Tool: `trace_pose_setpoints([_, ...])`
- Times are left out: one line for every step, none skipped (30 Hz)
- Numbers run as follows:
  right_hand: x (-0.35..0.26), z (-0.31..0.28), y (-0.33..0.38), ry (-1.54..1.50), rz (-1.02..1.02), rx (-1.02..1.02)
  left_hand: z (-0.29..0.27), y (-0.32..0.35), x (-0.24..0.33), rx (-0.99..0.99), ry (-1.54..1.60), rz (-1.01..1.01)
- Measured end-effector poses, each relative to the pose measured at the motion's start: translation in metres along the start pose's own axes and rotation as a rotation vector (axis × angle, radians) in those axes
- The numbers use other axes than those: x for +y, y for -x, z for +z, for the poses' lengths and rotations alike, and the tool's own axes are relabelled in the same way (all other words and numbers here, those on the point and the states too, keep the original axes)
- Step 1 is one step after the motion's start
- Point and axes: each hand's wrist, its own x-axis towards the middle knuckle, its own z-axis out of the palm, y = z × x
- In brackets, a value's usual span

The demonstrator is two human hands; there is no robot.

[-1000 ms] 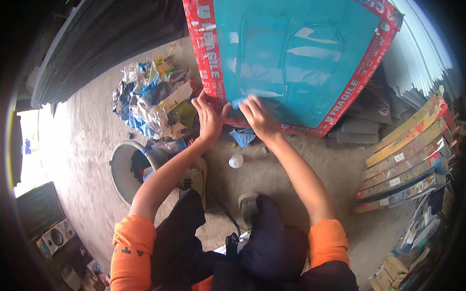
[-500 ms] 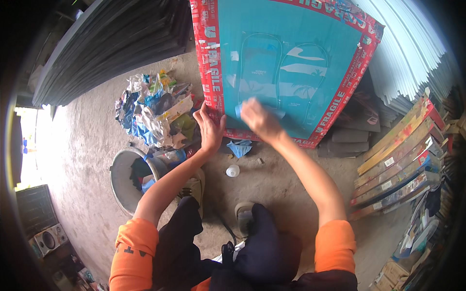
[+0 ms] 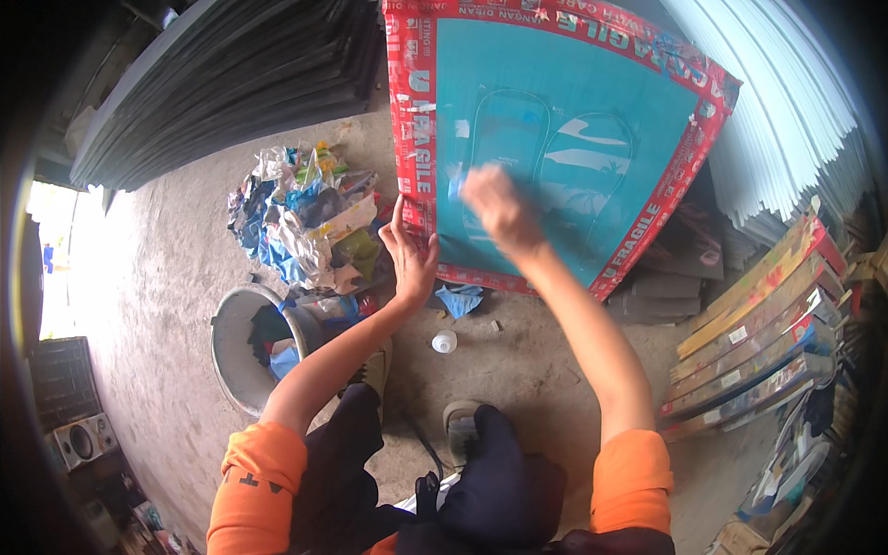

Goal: The person cleans a large teal printing frame with a blue cloth and a liquid solution, wiping the surface repeatedly. They then move the frame to a rack and retrieve a green frame, which they also wipe with the cloth. The person removes green residue from the frame's edges and places it on a stack.

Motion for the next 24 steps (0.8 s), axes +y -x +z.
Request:
trace_pose_setpoints([-0.011,0.013,0.04,0.084,-0.149,-0.176,0.003,-0.001,0.001,-0.015,-0.007,0.021])
trace_pose_setpoints([-0.016,0.02,0.077,-0.022,-0.204,-0.231,0.006,-0.001,0.003,-0.024,-0.004,0.049])
trace_pose_setpoints([-0.019,0.01,0.086,-0.105,-0.164,-0.277,0.003,-0.001,0.002,-0.045,-0.025,0.045])
trace_pose_setpoints([-0.01,0.008,0.087,-0.003,-0.234,-0.256,0.001,-0.001,0.002,-0.068,-0.043,0.041])
trace_pose_setpoints([0.003,0.001,0.083,0.107,-0.301,-0.244,0.001,0.001,0.004,-0.097,-0.052,0.037])
trace_pose_setpoints([0.017,-0.01,0.063,0.16,-0.256,-0.169,-0.002,0.001,0.001,-0.098,-0.071,0.01])
trace_pose_setpoints([0.035,-0.029,0.031,0.218,-0.213,-0.095,-0.004,0.002,-0.002,-0.078,-0.085,0.008])
trace_pose_setpoints([0.048,-0.049,-0.003,0.195,-0.123,-0.001,-0.005,0.002,-0.003,-0.056,-0.109,0.001])
trace_pose_setpoints([0.059,-0.067,-0.026,0.185,-0.03,0.086,0.0,0.002,-0.001,-0.042,-0.118,-0.002])
trace_pose_setpoints([0.065,-0.073,-0.032,0.184,0.044,0.149,0.005,0.003,0.001,-0.035,-0.123,0.0])
trace_pose_setpoints([0.068,-0.073,-0.037,0.175,0.119,0.217,0.007,0.003,0.001,-0.026,-0.135,-0.001])
trace_pose_setpoints([0.067,-0.073,-0.041,0.164,0.193,0.286,0.008,0.002,0.0,-0.015,-0.149,-0.002])
trace_pose_setpoints([0.058,-0.064,-0.028,0.117,0.17,0.249,0.008,0.001,-0.001,0.003,-0.147,0.006])
trace_pose_setpoints([0.043,-0.049,-0.003,0.091,0.127,0.142,0.009,0.002,-0.003,0.022,-0.143,0.01])
trace_pose_setpoints([0.028,-0.031,0.028,0.027,0.071,0.082,0.01,0.001,-0.004,0.039,-0.136,0.017])
trace_pose_setpoints([0.018,-0.017,0.071,0.024,-0.039,-0.097,0.014,0.001,0.0,0.03,-0.128,0.037])
trace_pose_setpoints([0.01,-0.013,0.106,-0.032,-0.18,-0.214,0.017,0.002,0.001,0.006,-0.126,0.045])
trace_pose_setpoints([0.008,-0.02,0.113,-0.072,-0.184,-0.283,0.014,0.002,0.001,-0.006,-0.137,0.051])
trace_pose_setpoints([0.014,-0.018,0.114,-0.002,-0.22,-0.248,0.013,0.001,0.001,-0.018,-0.145,0.056])
trace_pose_setpoints([0.025,-0.02,0.109,0.069,-0.251,-0.22,0.013,0.001,0.002,-0.041,-0.127,0.037])
trace_pose_setpoints([0.034,-0.02,0.099,0.138,-0.284,-0.186,0.012,0.005,0.0,-0.043,-0.142,0.044])
trace_pose_setpoints([0.042,-0.026,0.068,0.161,-0.189,-0.098,0.006,0.004,-0.006,-0.024,-0.171,0.051])
trace_pose_setpoints([0.049,-0.04,0.028,0.184,-0.092,-0.014,0.001,0.003,-0.009,-0.007,-0.196,0.059])
trace_pose_setpoints([0.062,-0.054,-0.007,0.15,-0.006,0.112,0.004,0.003,-0.006,-0.013,-0.182,0.055])
